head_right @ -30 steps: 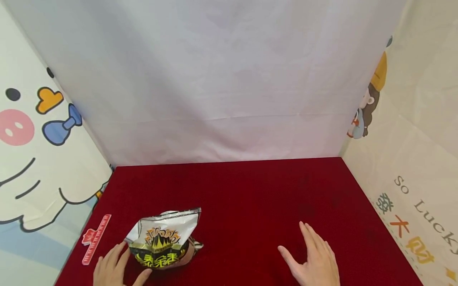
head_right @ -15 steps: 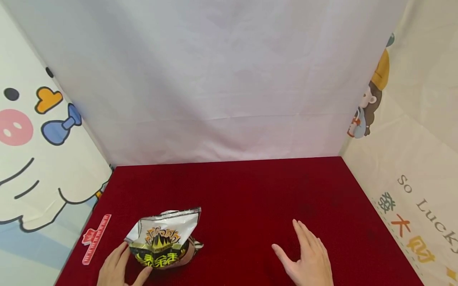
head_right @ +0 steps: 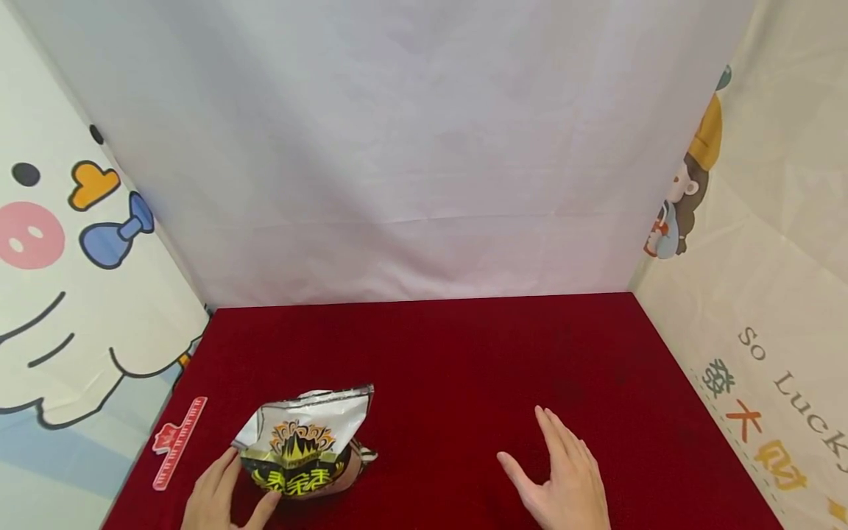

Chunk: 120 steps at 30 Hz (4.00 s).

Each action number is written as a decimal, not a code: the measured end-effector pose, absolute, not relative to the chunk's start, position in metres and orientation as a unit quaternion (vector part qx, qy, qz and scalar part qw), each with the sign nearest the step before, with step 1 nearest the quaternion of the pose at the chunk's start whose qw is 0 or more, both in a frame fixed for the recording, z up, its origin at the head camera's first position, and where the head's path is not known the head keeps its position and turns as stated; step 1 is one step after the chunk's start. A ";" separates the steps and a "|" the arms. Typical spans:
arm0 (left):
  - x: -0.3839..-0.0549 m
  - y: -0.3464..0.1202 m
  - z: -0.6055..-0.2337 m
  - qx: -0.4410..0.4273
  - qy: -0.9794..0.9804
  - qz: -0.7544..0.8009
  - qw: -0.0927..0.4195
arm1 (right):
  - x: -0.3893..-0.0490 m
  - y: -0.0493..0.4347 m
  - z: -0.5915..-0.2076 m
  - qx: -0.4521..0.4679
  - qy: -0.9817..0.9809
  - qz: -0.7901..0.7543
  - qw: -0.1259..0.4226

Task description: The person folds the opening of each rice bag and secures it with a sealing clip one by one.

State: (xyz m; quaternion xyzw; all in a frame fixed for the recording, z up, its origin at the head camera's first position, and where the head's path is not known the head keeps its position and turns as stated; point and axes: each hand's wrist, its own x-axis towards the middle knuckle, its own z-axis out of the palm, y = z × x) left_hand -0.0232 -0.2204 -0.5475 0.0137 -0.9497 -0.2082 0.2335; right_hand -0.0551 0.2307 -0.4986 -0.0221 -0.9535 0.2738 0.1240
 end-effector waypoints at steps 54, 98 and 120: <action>-0.026 -0.204 -0.537 0.012 -0.859 -0.313 0.405 | -0.057 0.210 -0.487 -0.019 -0.939 0.336 0.071; -0.024 -0.206 -0.528 0.035 -0.878 -0.308 0.365 | -0.056 0.216 -0.487 -0.020 -0.941 0.328 0.080; -0.029 -0.212 -0.527 0.030 -0.910 -0.260 0.323 | -0.055 0.220 -0.486 -0.026 -0.945 0.316 0.080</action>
